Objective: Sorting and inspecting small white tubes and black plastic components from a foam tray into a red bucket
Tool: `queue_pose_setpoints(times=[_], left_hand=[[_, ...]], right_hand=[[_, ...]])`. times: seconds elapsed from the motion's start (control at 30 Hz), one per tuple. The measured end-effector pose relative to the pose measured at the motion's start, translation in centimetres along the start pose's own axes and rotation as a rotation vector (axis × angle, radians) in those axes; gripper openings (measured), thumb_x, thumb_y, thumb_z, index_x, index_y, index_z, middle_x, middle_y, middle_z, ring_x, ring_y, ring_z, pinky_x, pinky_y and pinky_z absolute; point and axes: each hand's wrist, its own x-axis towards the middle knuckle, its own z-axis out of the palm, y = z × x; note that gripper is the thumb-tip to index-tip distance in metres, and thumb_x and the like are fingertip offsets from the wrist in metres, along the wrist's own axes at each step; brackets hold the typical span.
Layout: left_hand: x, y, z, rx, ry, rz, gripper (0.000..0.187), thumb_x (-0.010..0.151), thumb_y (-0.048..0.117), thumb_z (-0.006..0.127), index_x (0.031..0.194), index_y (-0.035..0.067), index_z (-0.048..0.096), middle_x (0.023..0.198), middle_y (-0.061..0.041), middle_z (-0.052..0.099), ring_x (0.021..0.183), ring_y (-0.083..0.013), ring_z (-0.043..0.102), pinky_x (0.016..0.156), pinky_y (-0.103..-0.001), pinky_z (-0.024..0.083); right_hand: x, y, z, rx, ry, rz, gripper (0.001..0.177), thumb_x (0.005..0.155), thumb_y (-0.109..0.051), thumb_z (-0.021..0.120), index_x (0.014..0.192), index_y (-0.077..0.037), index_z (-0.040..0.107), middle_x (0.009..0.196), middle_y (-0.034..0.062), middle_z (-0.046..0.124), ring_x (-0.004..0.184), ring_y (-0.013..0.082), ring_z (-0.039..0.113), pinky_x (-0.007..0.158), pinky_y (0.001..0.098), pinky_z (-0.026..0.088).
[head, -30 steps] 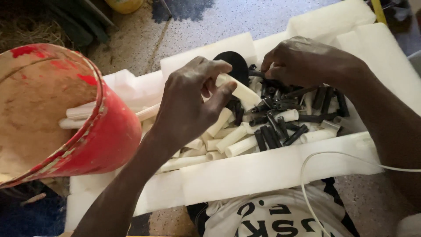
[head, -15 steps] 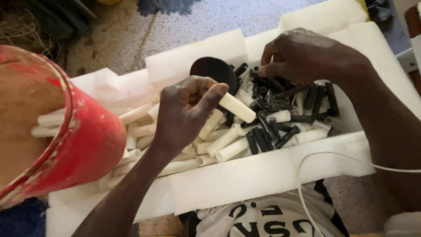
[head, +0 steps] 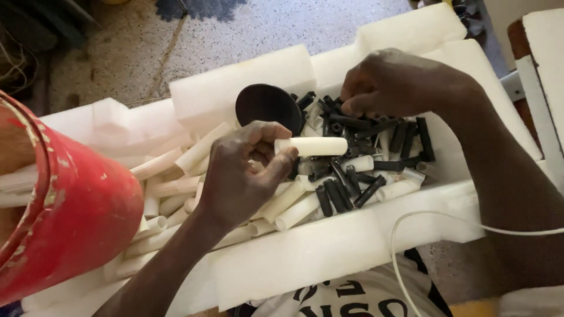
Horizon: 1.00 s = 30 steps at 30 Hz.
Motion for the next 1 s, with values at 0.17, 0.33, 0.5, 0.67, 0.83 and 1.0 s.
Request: queue_pose_setpoints(times=[0.17,0.33,0.5,0.67,0.83,1.0], left_hand=[[-0.2,-0.7,0.3,0.093,-0.049,0.138,0.024,0.087,0.006,0.079,0.109,0.012,0.071,0.091,-0.002,0.070,0.063,-0.0116,0.066,0.062,-0.028,0.055],[-0.4,-1.1,0.7,0.270,-0.089,0.228,0.018,0.090,0.010,0.079,0.106,0.005,0.073,0.096,-0.008,0.073,0.059,-0.0172,0.062,0.058,-0.037,0.052],[-0.8,-1.1,1.2,0.335,-0.183,0.272,0.018,0.093,0.011,0.075,0.108,0.004,0.070,0.101,-0.013,0.068,0.072,-0.0292,0.068,0.063,-0.045,0.052],[-0.5,-0.6,1.6,0.358,-0.122,0.309,0.022,0.100,0.005,0.063,0.113,-0.009,0.073,0.102,-0.022,0.073,0.069,-0.0275,0.071,0.052,-0.038,0.059],[-0.6,-0.8,1.6,0.467,-0.030,0.259,0.021,0.094,0.009,0.069,0.112,0.000,0.077,0.105,-0.015,0.074,0.075,-0.0302,0.073,0.060,-0.043,0.059],[-0.5,-0.6,1.1,0.507,0.026,0.246,0.021,0.092,0.008,0.071,0.111,0.001,0.078,0.103,-0.012,0.074,0.063,-0.0242,0.068,0.054,-0.041,0.056]], right_hand=[[0.0,0.0,0.5,-0.016,-0.034,0.008,0.033,0.095,-0.033,0.077,0.120,-0.014,0.081,0.118,0.0070,0.085,0.100,0.0262,0.084,0.083,0.0449,0.063],[-0.1,-0.4,0.7,-0.013,-0.055,0.047,0.035,0.094,-0.038,0.076,0.123,-0.018,0.079,0.109,0.0055,0.086,0.091,0.0242,0.081,0.076,0.0405,0.058],[0.3,-0.1,1.3,-0.074,-0.020,-0.043,0.033,0.092,-0.040,0.077,0.117,-0.018,0.080,0.100,0.0036,0.086,0.084,0.0224,0.078,0.074,0.0384,0.054],[-0.2,0.0,0.9,0.030,0.024,-0.034,0.023,0.102,-0.022,0.071,0.119,-0.011,0.079,0.106,0.0109,0.084,0.079,0.0273,0.080,0.073,0.0418,0.062],[-0.4,1.9,-0.4,-0.041,0.143,0.068,0.023,0.103,-0.026,0.071,0.119,-0.012,0.081,0.104,0.0152,0.083,0.082,0.0320,0.078,0.078,0.0484,0.058],[-0.5,2.2,-0.8,-0.125,0.103,0.200,0.030,0.103,-0.035,0.073,0.121,-0.013,0.081,0.107,0.0172,0.084,0.091,0.0356,0.079,0.087,0.0489,0.056]])
